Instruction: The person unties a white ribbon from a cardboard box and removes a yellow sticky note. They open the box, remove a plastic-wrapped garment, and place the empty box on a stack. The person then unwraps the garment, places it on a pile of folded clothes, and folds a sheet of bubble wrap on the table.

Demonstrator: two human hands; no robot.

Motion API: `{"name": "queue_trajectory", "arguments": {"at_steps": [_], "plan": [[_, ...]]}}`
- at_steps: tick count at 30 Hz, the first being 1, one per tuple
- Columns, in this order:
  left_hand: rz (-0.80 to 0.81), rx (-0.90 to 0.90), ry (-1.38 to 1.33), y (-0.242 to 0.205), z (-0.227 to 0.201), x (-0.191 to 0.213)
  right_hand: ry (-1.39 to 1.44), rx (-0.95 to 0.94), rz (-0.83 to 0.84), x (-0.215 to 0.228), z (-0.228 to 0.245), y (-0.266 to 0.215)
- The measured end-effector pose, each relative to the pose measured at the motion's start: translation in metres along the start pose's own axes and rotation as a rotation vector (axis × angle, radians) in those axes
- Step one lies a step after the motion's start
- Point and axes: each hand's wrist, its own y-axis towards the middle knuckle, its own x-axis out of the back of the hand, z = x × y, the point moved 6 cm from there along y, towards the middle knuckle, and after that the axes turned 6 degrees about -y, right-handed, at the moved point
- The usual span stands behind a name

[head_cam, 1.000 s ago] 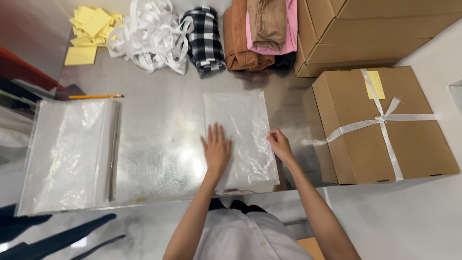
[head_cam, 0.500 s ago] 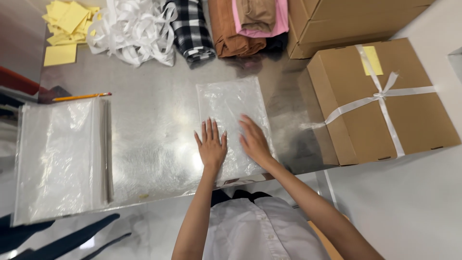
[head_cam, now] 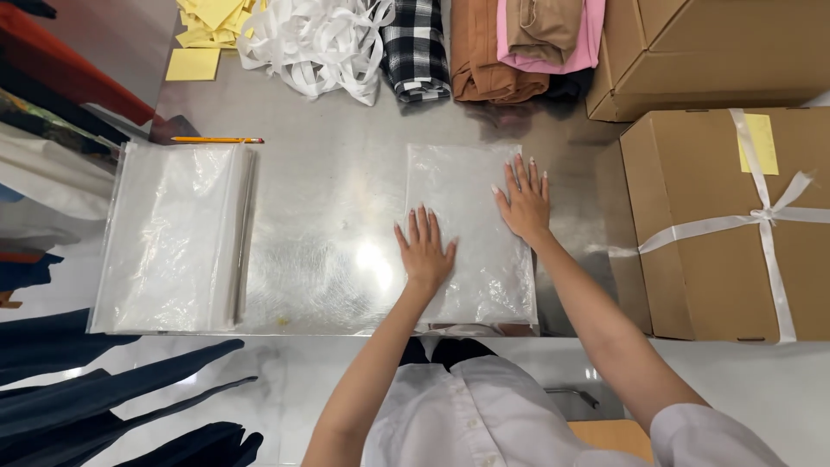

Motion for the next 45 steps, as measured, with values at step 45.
{"name": "queue_trajectory", "arguments": {"at_steps": [45], "plan": [[-0.194, -0.241, -0.229, 0.031, 0.017, 0.008, 0.527, -0.119, -0.375, 0.006, 0.094, 0.017]]}}
